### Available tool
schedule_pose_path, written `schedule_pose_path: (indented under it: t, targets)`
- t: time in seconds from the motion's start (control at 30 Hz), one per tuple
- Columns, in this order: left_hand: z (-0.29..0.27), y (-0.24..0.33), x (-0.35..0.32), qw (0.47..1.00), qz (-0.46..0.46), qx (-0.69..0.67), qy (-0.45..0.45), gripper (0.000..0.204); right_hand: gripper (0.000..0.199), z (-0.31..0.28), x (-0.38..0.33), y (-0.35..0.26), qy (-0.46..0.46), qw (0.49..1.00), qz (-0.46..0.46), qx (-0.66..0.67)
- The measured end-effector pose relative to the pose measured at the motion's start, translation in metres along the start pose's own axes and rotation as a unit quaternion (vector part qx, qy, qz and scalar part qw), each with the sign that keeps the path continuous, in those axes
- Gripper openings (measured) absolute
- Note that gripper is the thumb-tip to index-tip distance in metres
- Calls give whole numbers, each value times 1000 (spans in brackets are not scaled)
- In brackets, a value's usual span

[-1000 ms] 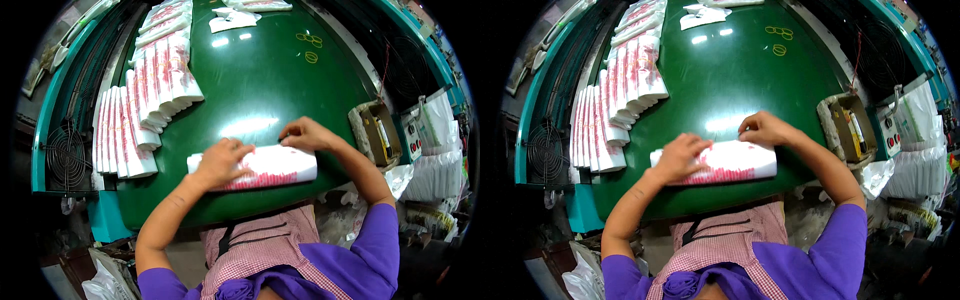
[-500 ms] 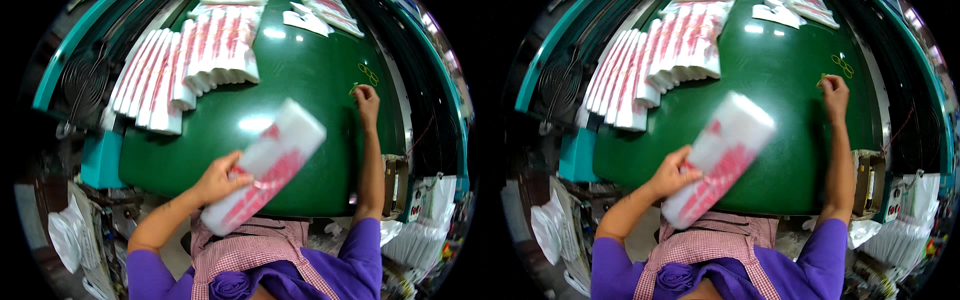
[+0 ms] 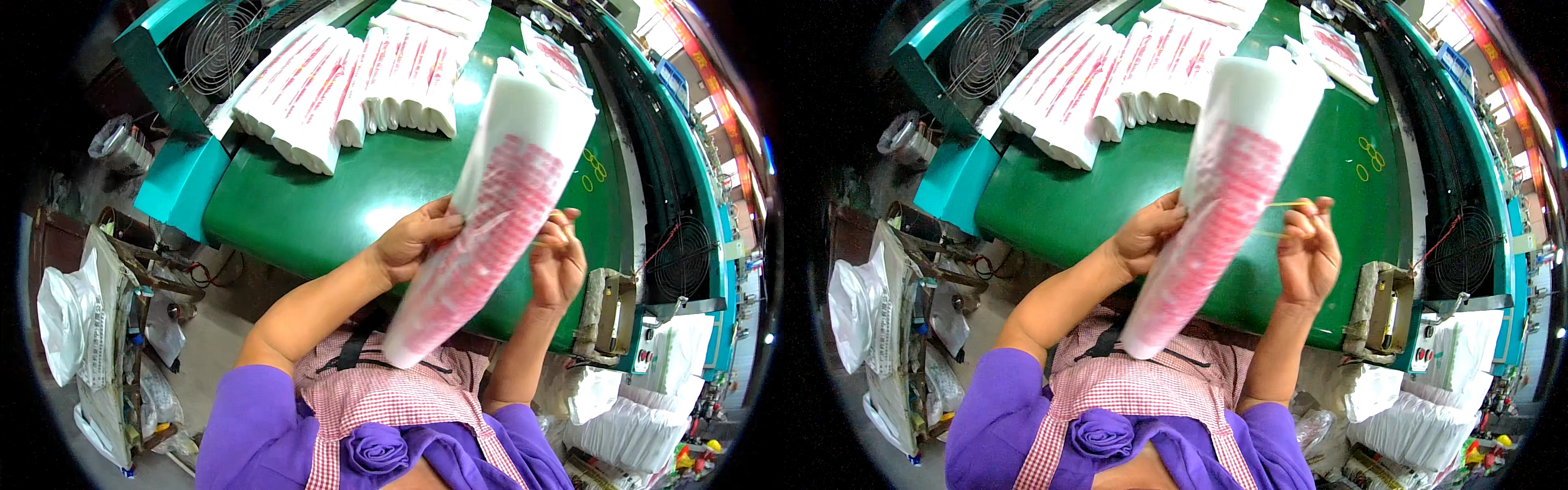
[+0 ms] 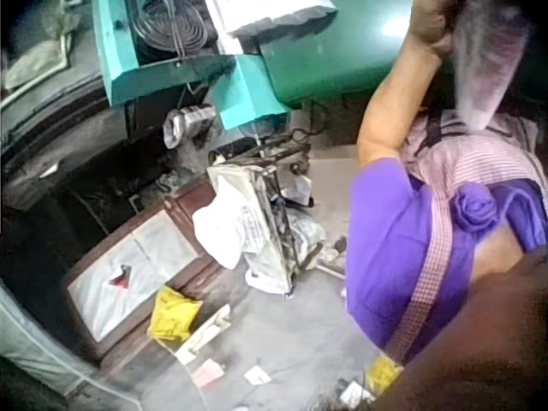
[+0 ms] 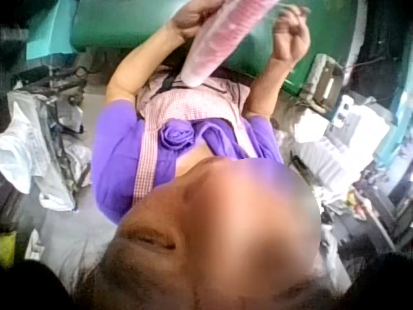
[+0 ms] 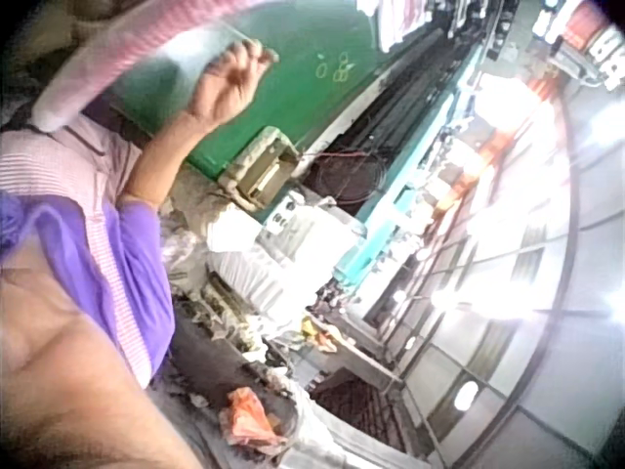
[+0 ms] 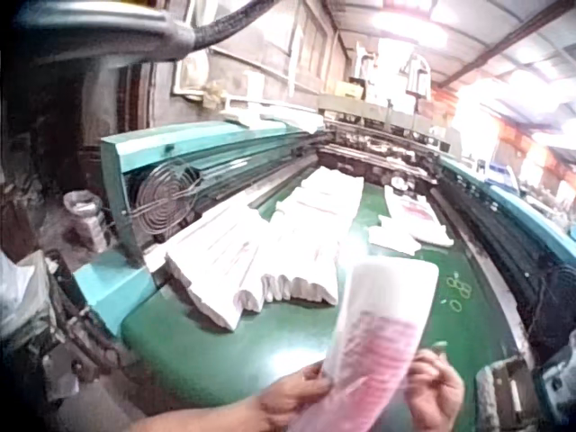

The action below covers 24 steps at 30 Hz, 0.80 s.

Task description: The person folds white plastic bags with red text on a green table. They repeatedly pick up a bag, fold it into a compact shape, and secure it with a rubber band. The finished bundles are stacked and eventually placed into a large white sack.

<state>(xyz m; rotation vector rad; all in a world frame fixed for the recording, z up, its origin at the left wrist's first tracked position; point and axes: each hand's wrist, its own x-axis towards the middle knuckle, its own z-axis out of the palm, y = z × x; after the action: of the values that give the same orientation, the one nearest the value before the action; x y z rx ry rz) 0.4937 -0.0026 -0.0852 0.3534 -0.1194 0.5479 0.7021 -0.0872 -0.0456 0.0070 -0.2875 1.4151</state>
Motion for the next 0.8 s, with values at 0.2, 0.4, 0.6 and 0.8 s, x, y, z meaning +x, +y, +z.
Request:
schedule_pose_path:
  t: [0.2,0.4,0.6,0.8]
  targets:
    - [-2,40,-38,837,-94,538,-21,66,74,44,-35,-10,-51,902,-51,-425]
    - [-17,44,-33,785,-109,606,67,46,28,76,-67,37,-221,651,-52,-724]
    - [-33,59,-32,916,-7,329,228,27,31,25,-64,18,-336,615,114,-704]
    - [-7,46,23,750,69,646,128,29,65,-52,19,53,126,863,2,-489]
